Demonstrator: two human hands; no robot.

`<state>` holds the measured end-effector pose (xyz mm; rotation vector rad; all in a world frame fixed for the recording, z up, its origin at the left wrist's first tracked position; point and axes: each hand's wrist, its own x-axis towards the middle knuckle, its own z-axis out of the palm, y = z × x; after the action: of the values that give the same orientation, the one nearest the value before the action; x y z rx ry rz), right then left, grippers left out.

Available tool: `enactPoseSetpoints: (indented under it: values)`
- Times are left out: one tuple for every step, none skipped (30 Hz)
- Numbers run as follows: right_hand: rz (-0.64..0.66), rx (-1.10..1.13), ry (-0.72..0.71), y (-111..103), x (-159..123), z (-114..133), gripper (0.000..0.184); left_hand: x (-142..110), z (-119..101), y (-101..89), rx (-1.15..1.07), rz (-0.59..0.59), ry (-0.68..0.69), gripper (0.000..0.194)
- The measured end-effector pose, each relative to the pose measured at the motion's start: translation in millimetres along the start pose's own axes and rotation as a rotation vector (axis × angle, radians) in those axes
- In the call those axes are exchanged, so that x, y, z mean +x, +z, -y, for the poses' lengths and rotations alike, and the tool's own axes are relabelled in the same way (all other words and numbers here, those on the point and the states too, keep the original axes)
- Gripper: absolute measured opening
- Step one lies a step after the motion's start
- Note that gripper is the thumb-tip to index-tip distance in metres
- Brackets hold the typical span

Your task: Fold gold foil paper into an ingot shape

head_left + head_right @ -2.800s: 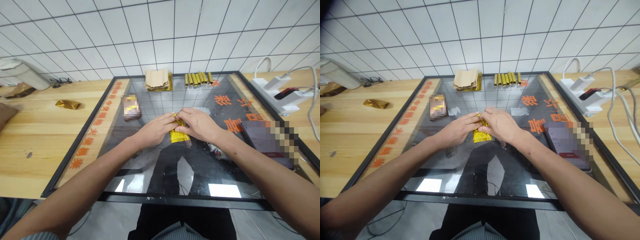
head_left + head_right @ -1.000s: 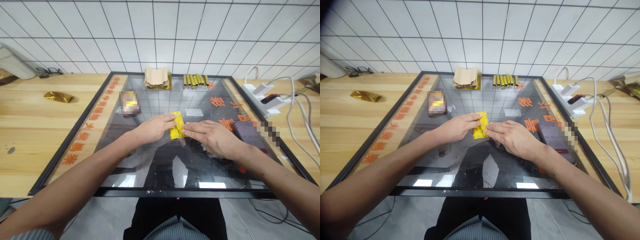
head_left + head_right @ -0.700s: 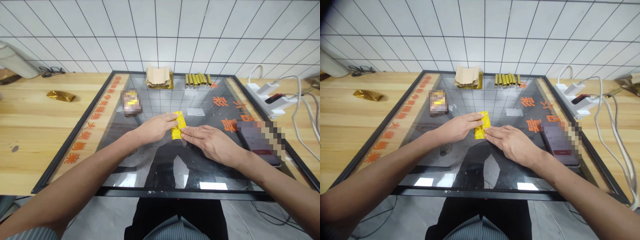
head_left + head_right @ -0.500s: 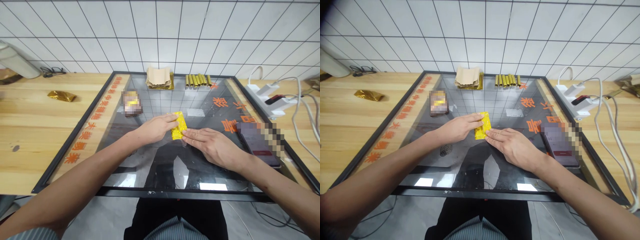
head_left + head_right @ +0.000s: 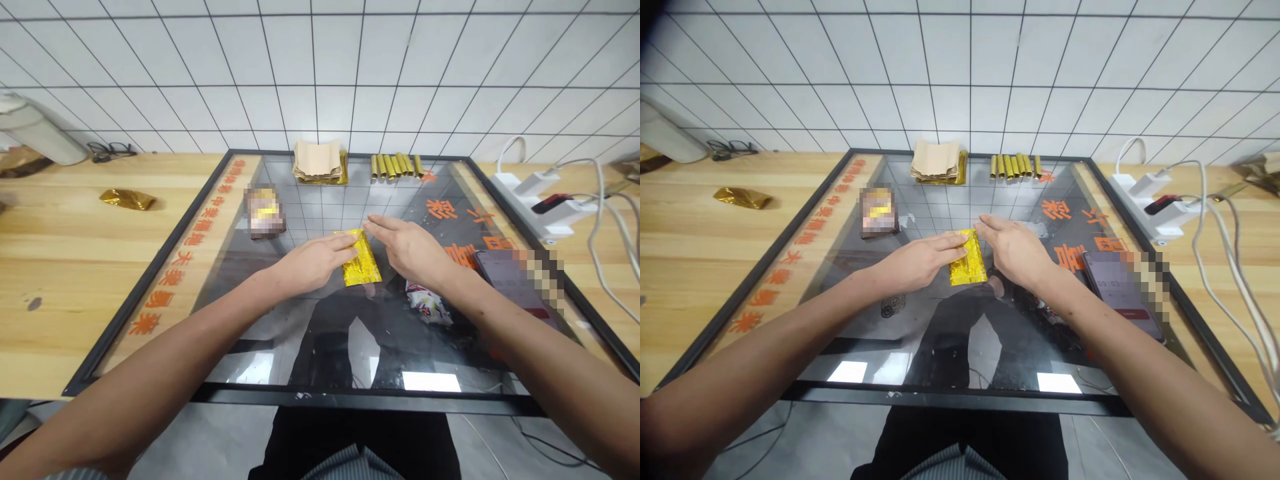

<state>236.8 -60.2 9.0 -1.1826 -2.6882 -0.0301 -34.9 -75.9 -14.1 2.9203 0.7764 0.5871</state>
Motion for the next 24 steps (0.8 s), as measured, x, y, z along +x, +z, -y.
enactPoseSetpoints:
  values:
    - [0.014, -0.013, 0.003, 4, 0, -1, 0.064, 0, 0, 0.0, -0.007, 0.001, -0.001, 0.04]
    - [0.025, -0.031, 0.005, 7, 0, -2, 0.062, 1, 0, 0.0, -0.015, 0.001, -0.003, 0.039]
    - [0.031, -0.054, 0.006, 10, -2, -1, 0.06, 1, -1, 0.0, -0.022, 0.0, -0.006, 0.039]
    - [0.03, -0.081, 0.007, 11, -3, 0, 0.059, 1, -1, -0.1, -0.026, 0.001, -0.012, 0.04]
    - [0.024, -0.11, 0.007, 12, -5, 1, 0.057, 1, -1, -0.1, -0.029, 0.003, -0.019, 0.04]
    - [0.015, -0.137, 0.006, 12, -6, 3, 0.057, 1, -2, -0.2, -0.031, 0.008, -0.024, 0.041]
    - [0.006, -0.159, 0.0, 10, -7, 6, 0.057, 2, -2, -0.5, -0.034, 0.016, -0.027, 0.041]
    - [0.0, -0.174, -0.009, 9, -8, 8, 0.056, 2, -2, -0.8, -0.037, 0.025, -0.028, 0.041]
    - [-0.004, -0.181, -0.021, 6, -8, 10, 0.055, 2, -2, -1.3, -0.039, 0.034, -0.028, 0.04]
    - [-0.007, -0.184, -0.035, 4, -9, 11, 0.054, 2, -2, -1.8, -0.042, 0.04, -0.029, 0.04]
    - [-0.012, -0.185, -0.048, 2, -10, 12, 0.053, 3, -3, -2.4, -0.045, 0.044, -0.029, 0.04]
    - [-0.017, -0.186, -0.057, 1, -11, 12, 0.052, 3, -3, -2.9, -0.048, 0.044, -0.031, 0.04]
    - [-0.022, -0.184, -0.064, 0, -11, 12, 0.052, 3, -3, -3.3, -0.05, 0.042, -0.033, 0.04]
    - [-0.028, -0.177, -0.067, 1, -12, 12, 0.051, 3, -3, -3.6, -0.05, 0.041, -0.035, 0.041]
    - [-0.031, -0.165, -0.065, 1, -12, 11, 0.051, 3, -3, -3.7, -0.046, 0.043, -0.037, 0.041]
    - [-0.034, -0.146, -0.058, 2, -13, 11, 0.05, 3, -3, -3.6, -0.037, 0.045, -0.04, 0.041]
    - [-0.039, -0.122, -0.047, 4, -12, 10, 0.05, 2, -3, -3.4, -0.028, 0.047, -0.042, 0.041]
    - [-0.045, -0.095, -0.036, 6, -12, 10, 0.05, 2, -3, -3.0, -0.02, 0.048, -0.042, 0.041]
    - [-0.053, -0.067, -0.029, 7, -11, 10, 0.052, 2, -2, -2.6, -0.015, 0.045, -0.039, 0.041]
    - [-0.059, -0.036, -0.027, 9, -10, 11, 0.055, 2, -2, -2.1, -0.015, 0.041, -0.033, 0.042]
    - [-0.068, -0.003, -0.03, 10, -9, 12, 0.058, 2, -2, -1.7, -0.019, 0.037, -0.024, 0.043]
    - [-0.077, 0.032, -0.04, 12, -7, 14, 0.062, 2, -2, -1.3, -0.026, 0.032, -0.018, 0.044]
    - [-0.084, 0.068, -0.051, 13, -5, 16, 0.065, 2, -1, -0.9, -0.034, 0.028, -0.014, 0.045]
    - [-0.09, 0.104, -0.059, 14, -4, 17, 0.067, 2, -1, -0.6, -0.04, 0.021, -0.013, 0.046]
